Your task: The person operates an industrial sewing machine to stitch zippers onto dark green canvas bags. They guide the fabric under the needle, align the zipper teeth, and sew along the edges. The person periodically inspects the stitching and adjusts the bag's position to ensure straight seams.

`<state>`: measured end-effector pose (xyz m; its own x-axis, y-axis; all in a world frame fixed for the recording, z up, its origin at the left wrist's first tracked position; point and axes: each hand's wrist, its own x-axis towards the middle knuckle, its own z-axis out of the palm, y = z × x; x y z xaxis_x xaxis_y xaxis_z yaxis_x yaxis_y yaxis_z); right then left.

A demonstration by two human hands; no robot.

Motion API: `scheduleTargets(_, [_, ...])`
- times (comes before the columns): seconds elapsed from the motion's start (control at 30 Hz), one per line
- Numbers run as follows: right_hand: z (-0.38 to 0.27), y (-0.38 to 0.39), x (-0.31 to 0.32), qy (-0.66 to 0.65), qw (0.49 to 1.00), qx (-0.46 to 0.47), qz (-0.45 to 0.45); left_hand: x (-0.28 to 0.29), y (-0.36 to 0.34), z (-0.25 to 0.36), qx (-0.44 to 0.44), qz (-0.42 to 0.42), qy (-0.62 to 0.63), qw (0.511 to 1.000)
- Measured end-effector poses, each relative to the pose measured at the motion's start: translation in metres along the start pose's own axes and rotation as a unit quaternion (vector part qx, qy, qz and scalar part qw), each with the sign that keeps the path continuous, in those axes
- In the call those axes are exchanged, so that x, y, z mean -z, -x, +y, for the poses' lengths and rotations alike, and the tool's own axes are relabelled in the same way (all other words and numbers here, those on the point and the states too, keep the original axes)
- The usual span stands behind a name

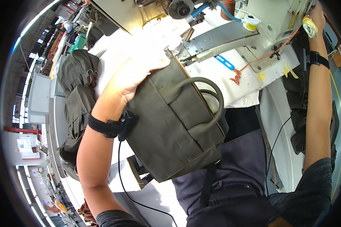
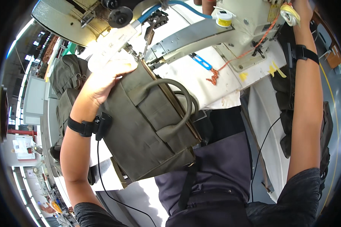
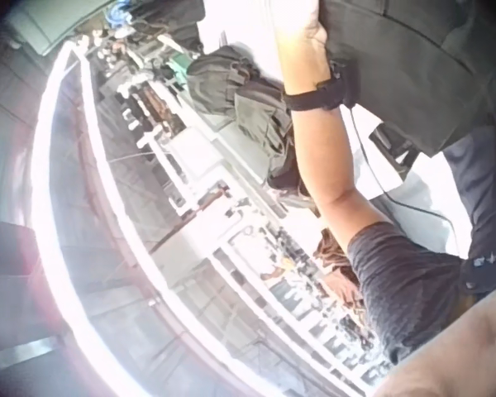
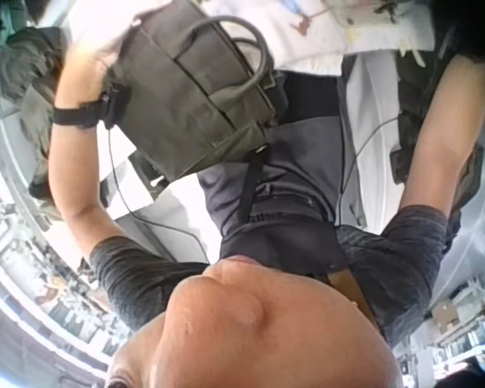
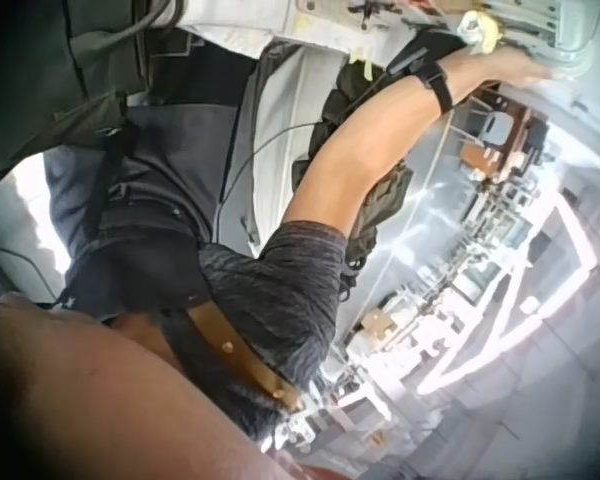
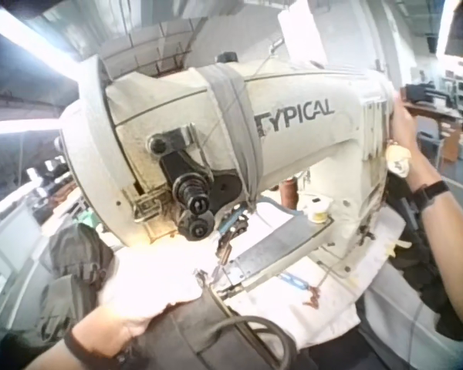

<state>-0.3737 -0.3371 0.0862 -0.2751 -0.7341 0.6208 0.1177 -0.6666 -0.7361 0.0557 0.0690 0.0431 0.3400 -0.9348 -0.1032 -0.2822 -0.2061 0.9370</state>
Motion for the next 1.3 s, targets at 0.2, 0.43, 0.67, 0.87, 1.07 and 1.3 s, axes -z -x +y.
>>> scheduleTargets(0.2, [0.007, 0.0, 0.005, -0.008, 1.0, -0.015, 0.002, 0.003, -0.001, -0.002, 0.0, 0.015, 0.009, 1.0])
scheduleTargets(0.43, [0.015, -0.01, 0.023, -0.027, 0.996, -0.084, 0.015, -0.01, 0.009, 0.019, -0.013, -0.001, 0.013, 1.0])
scheduleTargets(0.67, [-0.052, -0.057, 0.025, 0.286, 0.95, 0.124, -0.027, -0.005, -0.001, 0.012, -0.065, -0.046, -0.051, 0.996])
scheduleTargets(0.87, [-0.058, -0.074, -0.029, 0.321, 0.94, 0.065, -0.095, 0.02, 0.008, -0.003, 0.074, -0.026, -0.048, 0.996])
scheduleTargets(1.07, [0.001, -0.033, -0.006, 0.179, 0.949, 0.246, 0.086, 0.006, 0.0, 0.0, 0.035, -0.032, -0.091, 0.995])
scheduleTargets(1.3, [-0.06, 0.036, 0.047, 0.11, 0.986, 0.128, 0.008, 0.021, 0.004, -0.001, 0.042, -0.076, -0.063, 0.994])
